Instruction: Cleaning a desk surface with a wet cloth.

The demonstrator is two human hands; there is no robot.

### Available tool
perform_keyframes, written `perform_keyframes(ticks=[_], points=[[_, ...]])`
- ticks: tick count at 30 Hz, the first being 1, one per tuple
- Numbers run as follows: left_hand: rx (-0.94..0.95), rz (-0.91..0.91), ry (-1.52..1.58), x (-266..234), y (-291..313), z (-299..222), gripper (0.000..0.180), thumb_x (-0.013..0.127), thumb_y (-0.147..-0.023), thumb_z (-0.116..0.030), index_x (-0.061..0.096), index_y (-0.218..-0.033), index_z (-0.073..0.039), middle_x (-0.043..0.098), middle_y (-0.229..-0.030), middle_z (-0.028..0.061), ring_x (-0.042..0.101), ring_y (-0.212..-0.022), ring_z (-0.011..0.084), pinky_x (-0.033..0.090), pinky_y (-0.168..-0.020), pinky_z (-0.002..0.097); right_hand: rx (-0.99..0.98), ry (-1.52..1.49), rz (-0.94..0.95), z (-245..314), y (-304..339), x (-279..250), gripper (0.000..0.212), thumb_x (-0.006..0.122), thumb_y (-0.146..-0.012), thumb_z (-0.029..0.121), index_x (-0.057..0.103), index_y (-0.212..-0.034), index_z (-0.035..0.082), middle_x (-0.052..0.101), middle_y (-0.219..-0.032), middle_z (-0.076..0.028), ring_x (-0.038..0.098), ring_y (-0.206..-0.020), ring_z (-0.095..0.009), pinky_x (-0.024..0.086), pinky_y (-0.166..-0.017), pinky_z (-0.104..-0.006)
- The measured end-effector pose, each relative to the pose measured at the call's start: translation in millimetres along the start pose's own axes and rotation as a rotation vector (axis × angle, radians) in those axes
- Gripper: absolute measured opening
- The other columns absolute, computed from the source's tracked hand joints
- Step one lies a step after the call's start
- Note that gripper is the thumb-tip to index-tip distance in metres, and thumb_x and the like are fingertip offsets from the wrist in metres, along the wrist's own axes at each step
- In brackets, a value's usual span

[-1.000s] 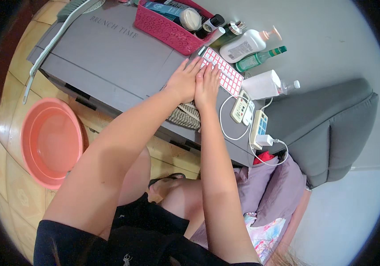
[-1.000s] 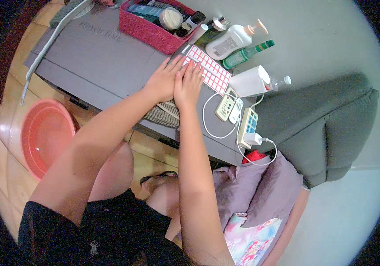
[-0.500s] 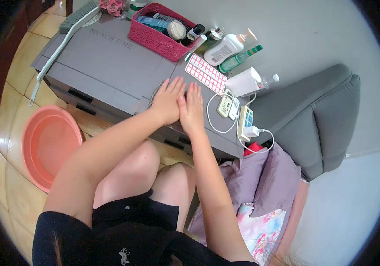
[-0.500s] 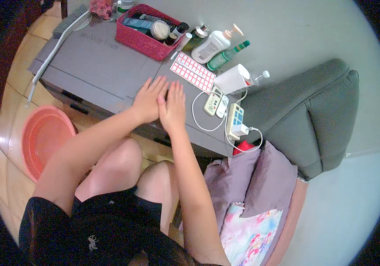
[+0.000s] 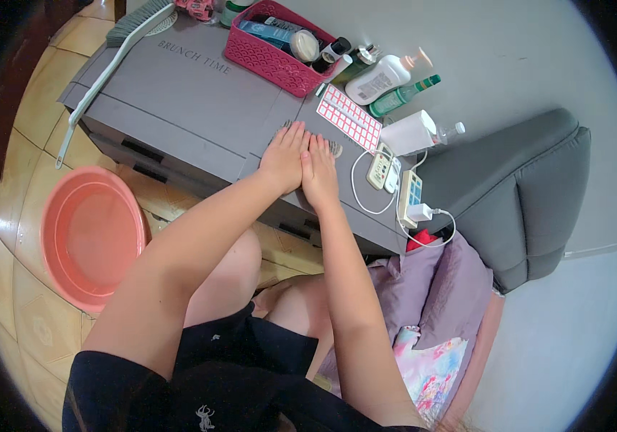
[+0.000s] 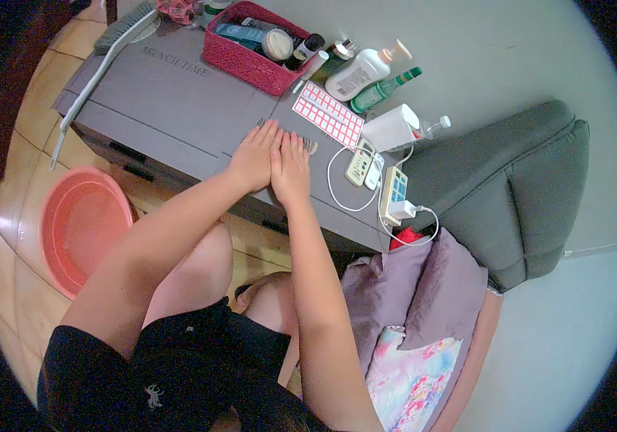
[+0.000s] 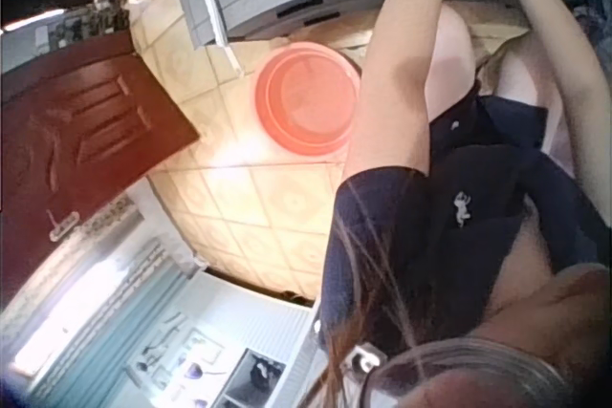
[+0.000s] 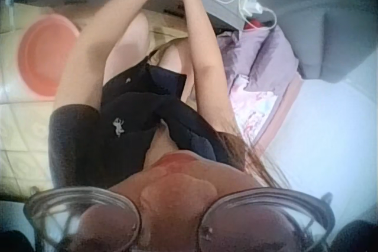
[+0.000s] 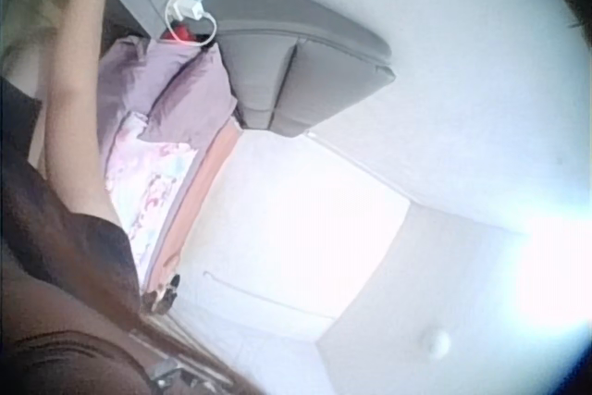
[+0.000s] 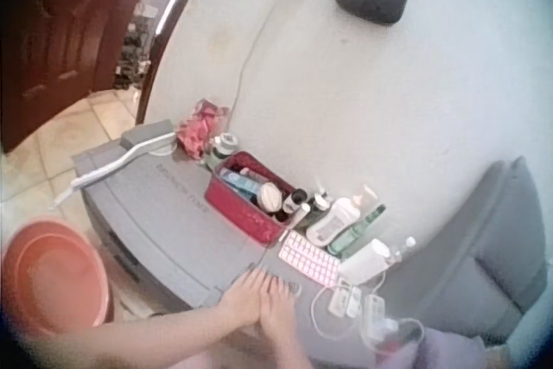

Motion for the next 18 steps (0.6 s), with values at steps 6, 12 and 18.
perform_keyframes(ticks=[6,12,18], points=[[0.031,-0.008,0.0,8,-35,8,0.062,0.038,-0.096,-0.03,0.034,-0.148,0.002,0.029,-0.157,0.0198,0.023,-0.148,0.0308,0.016,-0.12,0.0443,0.022,-0.043,-0.036,-22,-33,1,0.059,0.032,-0.103,0.038,0.039,-0.146,-0.001,0.034,-0.153,-0.023,0.026,-0.145,-0.038,0.018,-0.119,-0.0475],[0.03,0.033,0.057,6,-49,10,0.063,0.039,-0.095,-0.03,0.033,-0.149,0.001,0.027,-0.158,0.0183,0.019,-0.149,0.0292,0.014,-0.121,0.0426,0.037,0.011,-0.021,-25,-43,-2,0.062,0.03,-0.102,0.04,0.037,-0.147,-0.002,0.033,-0.154,-0.022,0.025,-0.146,-0.037,0.018,-0.119,-0.0468],[0.068,0.02,0.024,2,-30,6,0.062,0.038,-0.095,-0.03,0.034,-0.148,0.002,0.027,-0.158,0.0184,0.018,-0.15,0.0291,0.013,-0.122,0.0425,0.089,0.046,0.001,-17,-18,2,0.064,0.028,-0.103,0.043,0.035,-0.148,-0.003,0.032,-0.155,-0.022,0.025,-0.146,-0.037,0.018,-0.12,-0.0455]])
Point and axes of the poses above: each hand's wrist, its own y-axis away from the middle knuckle, its own x-axis out of the palm, z = x × y, the point moved 9 cm from there along -y, towards the middle knuckle
